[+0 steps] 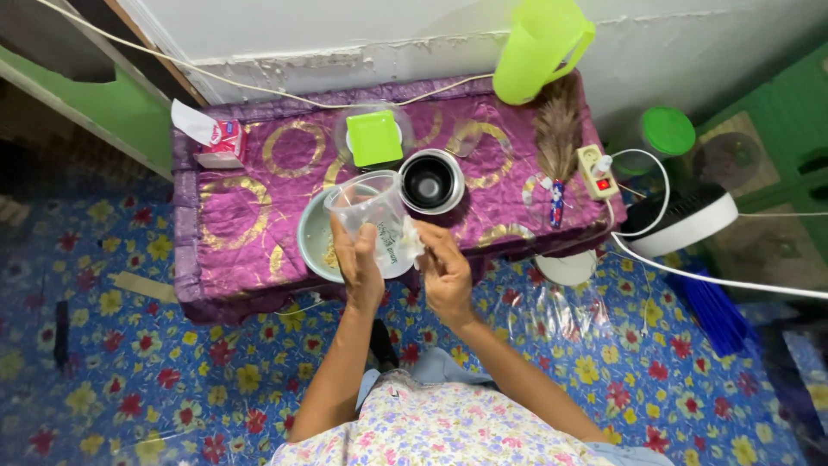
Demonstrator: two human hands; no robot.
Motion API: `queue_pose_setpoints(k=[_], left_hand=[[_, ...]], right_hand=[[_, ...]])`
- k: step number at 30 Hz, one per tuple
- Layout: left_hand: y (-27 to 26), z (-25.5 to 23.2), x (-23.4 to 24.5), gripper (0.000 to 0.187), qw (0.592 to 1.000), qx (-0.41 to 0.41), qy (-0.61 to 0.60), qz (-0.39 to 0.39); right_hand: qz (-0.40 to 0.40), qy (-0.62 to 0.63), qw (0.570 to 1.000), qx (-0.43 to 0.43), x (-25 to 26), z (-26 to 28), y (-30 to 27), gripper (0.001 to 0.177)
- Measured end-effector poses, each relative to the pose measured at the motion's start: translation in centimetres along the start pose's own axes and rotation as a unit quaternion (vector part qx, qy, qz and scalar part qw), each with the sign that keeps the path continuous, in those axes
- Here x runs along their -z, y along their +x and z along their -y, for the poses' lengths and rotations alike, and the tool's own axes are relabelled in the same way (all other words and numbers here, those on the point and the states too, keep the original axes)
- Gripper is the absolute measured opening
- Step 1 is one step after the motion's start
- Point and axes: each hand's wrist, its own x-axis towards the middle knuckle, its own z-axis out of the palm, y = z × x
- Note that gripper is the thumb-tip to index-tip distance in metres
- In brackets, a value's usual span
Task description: The person wipes the inside of a clear plastic cup with a white cloth, then wipes the inside of a green plastic pitcher with the same cloth. The actions occur over a table with a purple patterned cloth, a metal bowl, and other small items.
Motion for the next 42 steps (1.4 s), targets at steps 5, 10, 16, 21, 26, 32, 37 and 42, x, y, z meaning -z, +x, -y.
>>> queue_pose_setpoints(k=[5, 10, 16, 21, 26, 32, 37, 42], left_hand=[[-2.7, 4.1, 0.8, 0.081, 0.994, -0.079, 0.033, 0.07], [-4.6, 3.1, 1.4, 0.089, 0.955, -0.23, 0.144, 0.119], [-5.6, 2.6, 1.7, 0.09, 0.894, -0.348, 0.255, 0.12], [-7.0, 3.3, 1.4, 0.078, 0.864, -0.388, 0.285, 0.149], [-7.3, 2.9, 1.7, 0.084, 0.903, -0.338, 0.228, 0.135], [-5.5, 2.6, 2.2, 0.081, 0.894, -0.361, 0.237, 0.115], [-2.9, 2.5, 3.3, 0.076, 0.881, -0.381, 0.258, 0.111], [0.4, 2.0, 5.2, 0.083, 0.926, -0.283, 0.22, 0.118]], right_hand=[[-0.019, -0.062, 0.998, 0.017, 4.7, 0.8, 1.1, 0.024], [0.093, -0.202, 0.973, 0.068, 8.9, 4.9, 3.1, 0.03], [0.306, -0.234, 0.919, 0.087, 9.8, 8.8, 1.8, 0.038], [0.271, -0.073, 0.957, -0.078, 9.7, 7.1, 1.0, 0.026], [0.24, 0.044, 0.956, -0.161, 8.7, 6.8, 2.4, 0.031], [0.351, -0.199, 0.887, 0.226, 8.3, 2.6, 5.6, 0.023], [0.429, -0.281, 0.757, 0.404, 6.7, 1.2, 8.6, 0.026], [0.292, -0.173, 0.929, 0.148, 5.5, -1.4, 9.3, 0.024]])
